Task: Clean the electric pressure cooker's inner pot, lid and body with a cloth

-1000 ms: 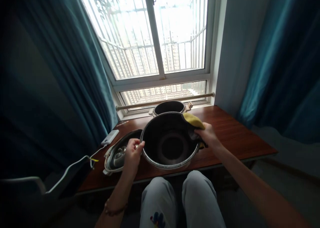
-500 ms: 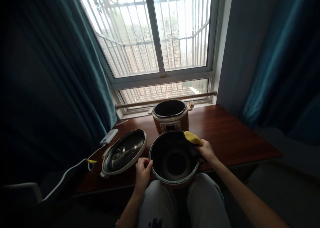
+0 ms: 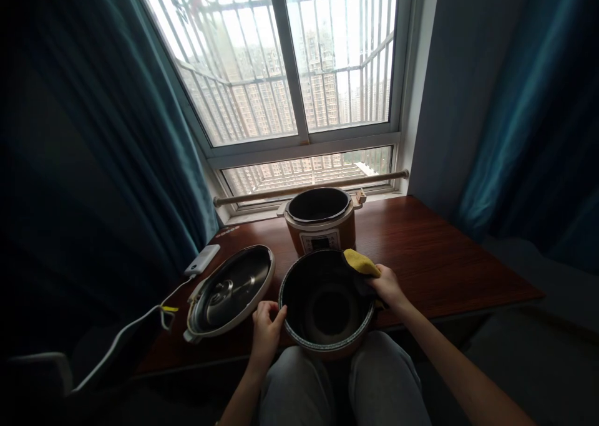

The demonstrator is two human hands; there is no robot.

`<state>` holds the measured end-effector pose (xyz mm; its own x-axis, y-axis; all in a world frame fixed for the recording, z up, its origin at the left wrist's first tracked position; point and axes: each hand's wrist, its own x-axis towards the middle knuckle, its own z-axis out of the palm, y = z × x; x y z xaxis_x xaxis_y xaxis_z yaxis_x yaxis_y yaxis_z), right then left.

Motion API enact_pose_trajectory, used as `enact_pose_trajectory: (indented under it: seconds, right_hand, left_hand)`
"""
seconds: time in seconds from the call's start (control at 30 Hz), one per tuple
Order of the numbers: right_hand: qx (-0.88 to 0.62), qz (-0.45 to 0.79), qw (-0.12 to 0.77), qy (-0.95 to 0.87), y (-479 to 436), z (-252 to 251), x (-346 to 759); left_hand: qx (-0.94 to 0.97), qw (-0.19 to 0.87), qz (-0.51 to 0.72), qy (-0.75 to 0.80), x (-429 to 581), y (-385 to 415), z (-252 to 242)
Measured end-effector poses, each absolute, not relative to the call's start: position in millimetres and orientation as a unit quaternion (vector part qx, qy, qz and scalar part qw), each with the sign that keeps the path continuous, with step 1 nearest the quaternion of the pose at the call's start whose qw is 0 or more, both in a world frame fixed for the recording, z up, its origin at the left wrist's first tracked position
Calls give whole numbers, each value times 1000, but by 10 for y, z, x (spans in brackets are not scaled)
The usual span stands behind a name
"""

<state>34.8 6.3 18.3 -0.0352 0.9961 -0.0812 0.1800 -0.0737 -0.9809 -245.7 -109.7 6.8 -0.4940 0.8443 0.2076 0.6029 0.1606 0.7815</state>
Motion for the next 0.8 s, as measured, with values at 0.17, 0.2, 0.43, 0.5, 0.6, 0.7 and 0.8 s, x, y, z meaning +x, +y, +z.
enact_pose_trajectory:
  seconds: [0.17, 0.2, 0.43, 0.5, 0.6, 0.7, 0.8]
  right_hand:
    - [-526, 494, 474, -504, 170, 133, 501]
    - [-540, 468, 494, -496, 236, 151, 550]
    - [-451, 49, 486, -748, 869, 719, 253]
    - [-385, 42, 439, -811, 1000, 795, -46]
    - [-342, -18, 345, -874, 1153, 684, -417]
    - [-363, -120, 277, -882, 1302, 468, -568]
    - [-371, -162, 261, -876, 1466, 351, -582]
  left_hand:
    - [534, 114, 318, 775, -2564, -1124, 296]
    - [546, 89, 295, 779, -2595, -1096, 377]
    - [624, -175, 275, 710, -2571, -247, 1075]
    - [653, -203, 271, 678, -2517, 87, 1177]
    - [692, -201, 242, 649, -2488, 467, 1173]
    - [713, -207, 220, 633, -2516, 660, 1067]
    - [722, -230, 215, 617, -2550, 760, 983]
